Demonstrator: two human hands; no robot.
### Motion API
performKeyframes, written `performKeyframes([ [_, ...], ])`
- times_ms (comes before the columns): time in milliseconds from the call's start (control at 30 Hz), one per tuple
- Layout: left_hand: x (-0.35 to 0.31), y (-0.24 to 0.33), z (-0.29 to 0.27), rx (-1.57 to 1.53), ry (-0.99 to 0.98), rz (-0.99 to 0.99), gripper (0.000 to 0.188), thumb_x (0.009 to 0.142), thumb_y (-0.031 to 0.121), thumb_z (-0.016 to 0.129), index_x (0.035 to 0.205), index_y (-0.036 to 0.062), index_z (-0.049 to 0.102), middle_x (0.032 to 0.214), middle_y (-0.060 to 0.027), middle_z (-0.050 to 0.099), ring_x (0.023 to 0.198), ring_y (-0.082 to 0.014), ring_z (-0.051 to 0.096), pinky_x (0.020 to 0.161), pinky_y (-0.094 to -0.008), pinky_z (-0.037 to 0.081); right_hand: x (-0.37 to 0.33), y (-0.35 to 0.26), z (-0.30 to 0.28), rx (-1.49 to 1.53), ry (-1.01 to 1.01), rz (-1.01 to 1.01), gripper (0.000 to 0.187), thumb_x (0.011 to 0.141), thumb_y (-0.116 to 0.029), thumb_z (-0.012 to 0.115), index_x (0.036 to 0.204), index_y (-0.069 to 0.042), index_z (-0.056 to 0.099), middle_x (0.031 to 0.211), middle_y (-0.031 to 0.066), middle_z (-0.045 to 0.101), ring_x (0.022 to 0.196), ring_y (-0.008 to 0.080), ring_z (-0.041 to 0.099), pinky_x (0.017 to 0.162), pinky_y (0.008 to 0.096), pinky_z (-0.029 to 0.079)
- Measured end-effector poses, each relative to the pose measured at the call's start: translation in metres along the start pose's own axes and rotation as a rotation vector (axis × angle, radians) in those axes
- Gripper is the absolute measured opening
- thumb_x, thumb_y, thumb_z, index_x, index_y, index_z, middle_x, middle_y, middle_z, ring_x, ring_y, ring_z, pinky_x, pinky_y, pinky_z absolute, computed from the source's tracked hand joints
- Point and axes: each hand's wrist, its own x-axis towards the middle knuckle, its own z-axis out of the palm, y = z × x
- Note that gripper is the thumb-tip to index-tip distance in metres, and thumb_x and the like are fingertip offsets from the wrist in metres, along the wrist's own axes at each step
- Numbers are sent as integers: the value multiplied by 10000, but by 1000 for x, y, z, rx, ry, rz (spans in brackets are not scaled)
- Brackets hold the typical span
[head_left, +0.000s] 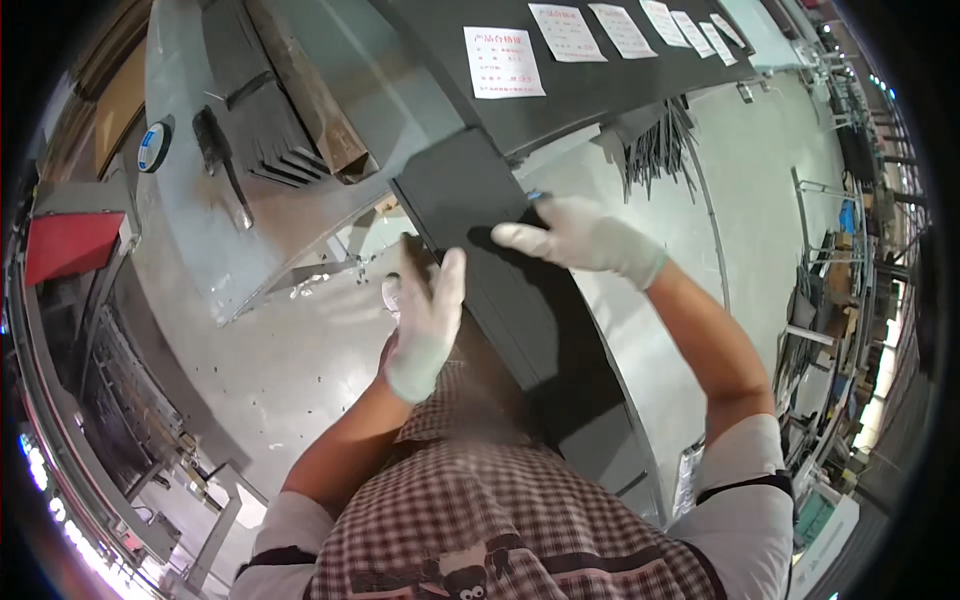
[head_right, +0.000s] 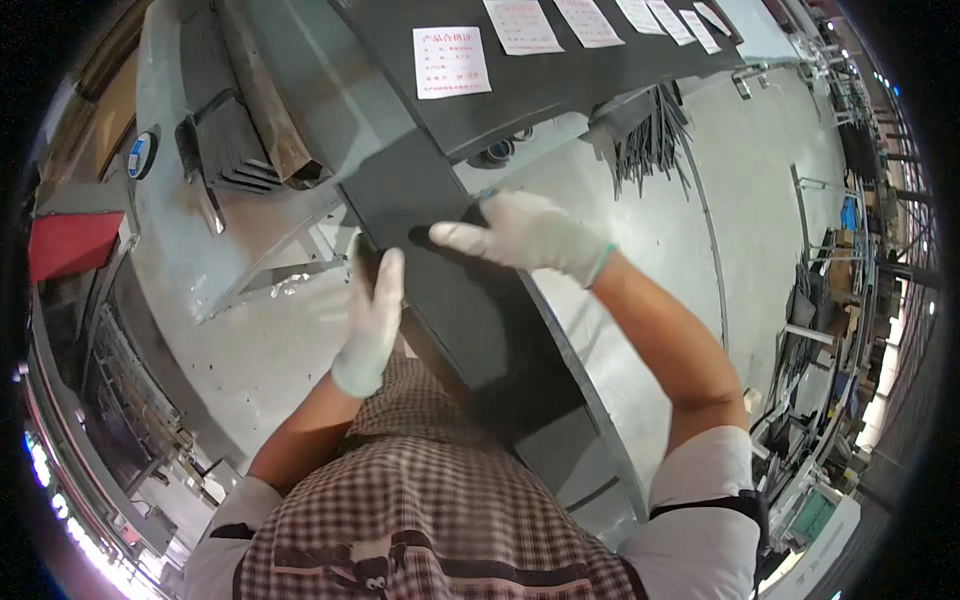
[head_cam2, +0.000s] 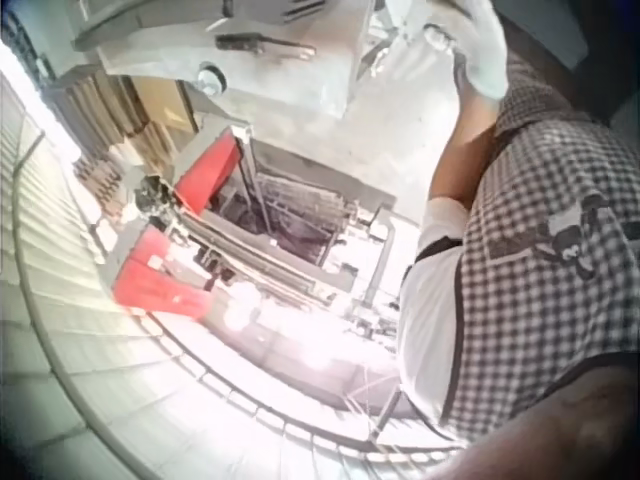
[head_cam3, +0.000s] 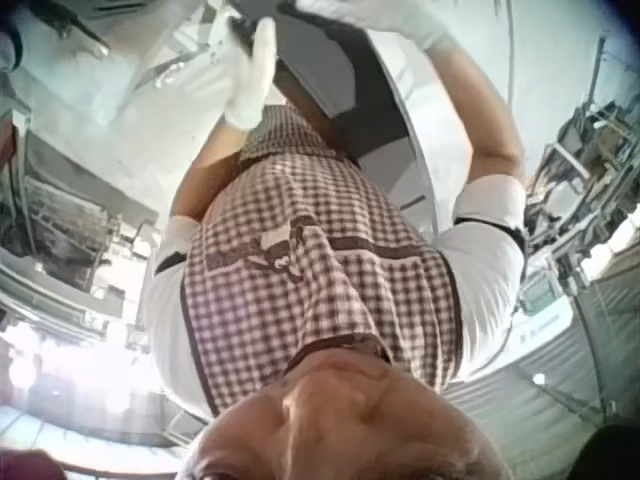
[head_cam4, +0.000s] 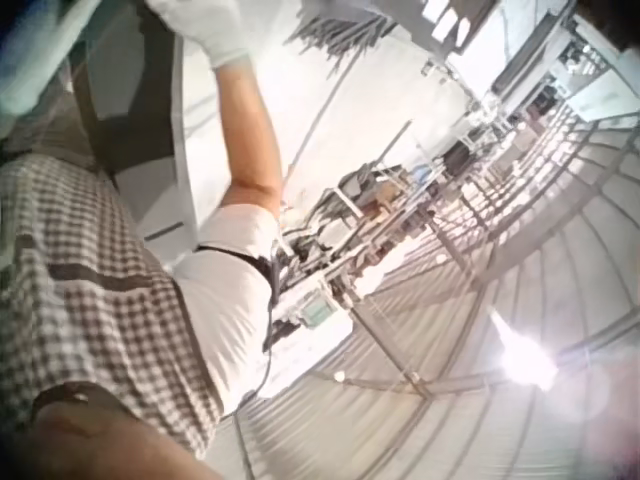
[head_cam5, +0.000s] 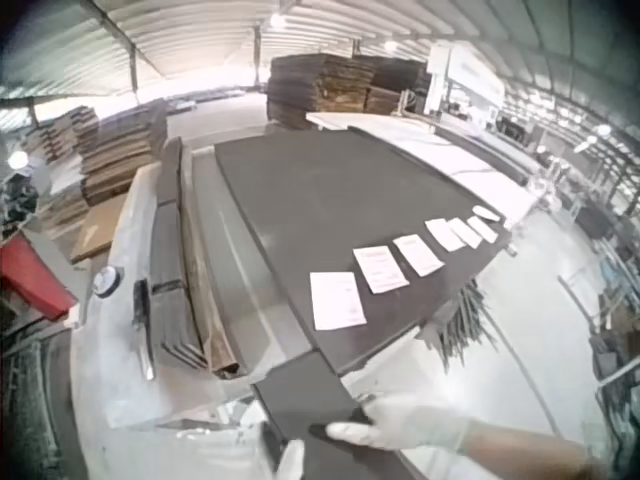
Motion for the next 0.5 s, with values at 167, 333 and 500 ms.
performKeyframes([
  [167, -36, 6, 10, 915, -28, 385, 662, 938, 156, 654, 1419, -117, 290, 1190, -263, 589, 1005, -324, 624, 870, -386, 503, -36, -13, 18, -279, -28, -137, 961, 846, -799, 438, 1185, 88, 588, 1053, 285, 632, 1074, 437, 597, 946, 499, 460],
  [333, -12, -43, -17, 455, 126, 189, 690, 967, 252, 624, 1422, -141, 284, 1279, -280, 547, 1185, -366, 542, 965, -398, 461, -14, -13, 32, -267, 119, -153, 937, 854, -795, 423, 1141, 77, 608, 1030, 291, 633, 1036, 441, 603, 926, 500, 463],
  [500, -20, -10, 1, 382, 99, -30, 718, 970, 212, 624, 1457, -126, 219, 1354, -242, 482, 1187, -284, 526, 958, -356, 471, -19, -7, 32, -372, 192, -240, 849, 886, -707, 470, 1176, 84, 580, 1026, 278, 636, 958, 418, 633, 866, 476, 499],
])
